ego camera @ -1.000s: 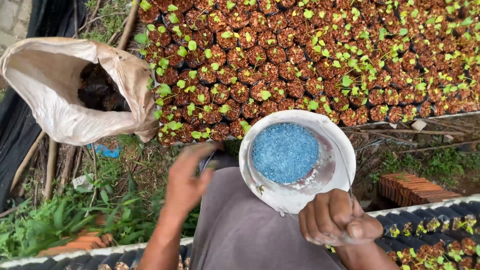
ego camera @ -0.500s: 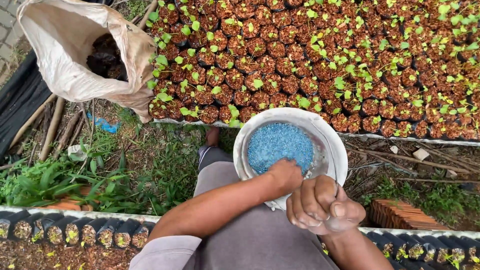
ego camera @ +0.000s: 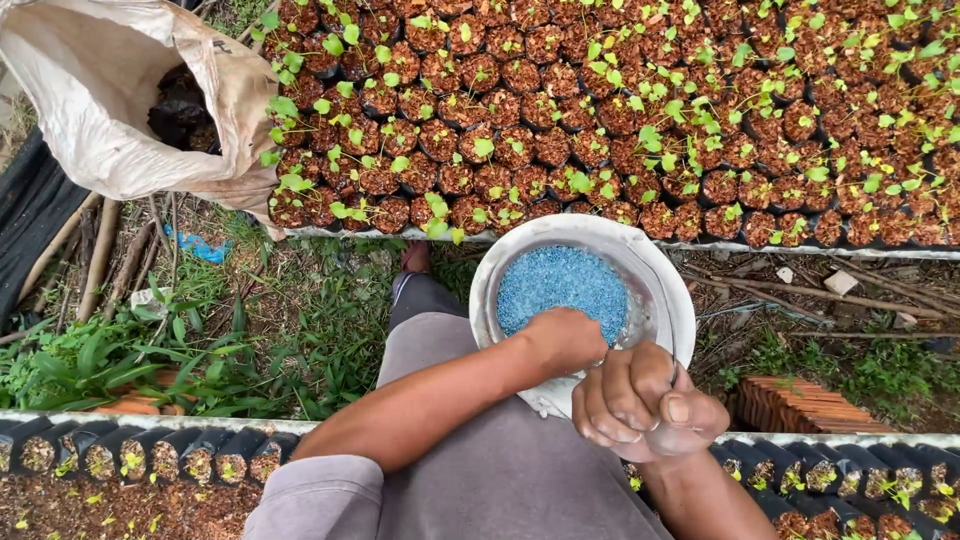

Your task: Applying blue granular fertilizer to individual seedling pots in a nursery setting by hand.

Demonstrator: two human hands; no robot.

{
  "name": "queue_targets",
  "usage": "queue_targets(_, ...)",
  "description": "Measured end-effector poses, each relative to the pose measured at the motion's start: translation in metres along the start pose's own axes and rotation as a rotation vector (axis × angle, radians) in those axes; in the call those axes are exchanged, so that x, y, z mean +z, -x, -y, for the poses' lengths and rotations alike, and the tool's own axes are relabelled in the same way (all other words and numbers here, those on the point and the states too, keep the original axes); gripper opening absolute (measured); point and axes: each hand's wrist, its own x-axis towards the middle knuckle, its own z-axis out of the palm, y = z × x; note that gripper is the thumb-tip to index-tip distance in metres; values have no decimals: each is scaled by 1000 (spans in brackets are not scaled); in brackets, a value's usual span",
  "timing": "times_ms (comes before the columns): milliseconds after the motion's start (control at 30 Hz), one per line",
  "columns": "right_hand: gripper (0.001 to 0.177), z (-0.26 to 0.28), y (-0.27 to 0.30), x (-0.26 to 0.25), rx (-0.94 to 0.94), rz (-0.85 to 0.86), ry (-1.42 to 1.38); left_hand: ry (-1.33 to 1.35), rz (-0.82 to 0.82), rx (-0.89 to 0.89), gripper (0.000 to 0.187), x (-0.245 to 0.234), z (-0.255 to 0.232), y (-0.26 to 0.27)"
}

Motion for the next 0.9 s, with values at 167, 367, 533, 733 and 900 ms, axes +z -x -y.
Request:
queue_targets(167,55,5,12,-1,-19,-14,30,435,-250,-99,20,-12,8,6)
queue_targets(367,54,9,23,-1,-67,-24,-4,958,-120,-212,19,-30,5,20)
queue_targets(533,55,13,32,1,-113,-36,-2,944,-136,-235,20,-31,-1,16)
queue_targets(733,54,16,38,-2,-122,-33,-2,1203,-47,-239,13,-44,0,24)
queue_targets(900,52,18,40,-1,-207,-117,36,1723,-219,-172,20,-38,23,27)
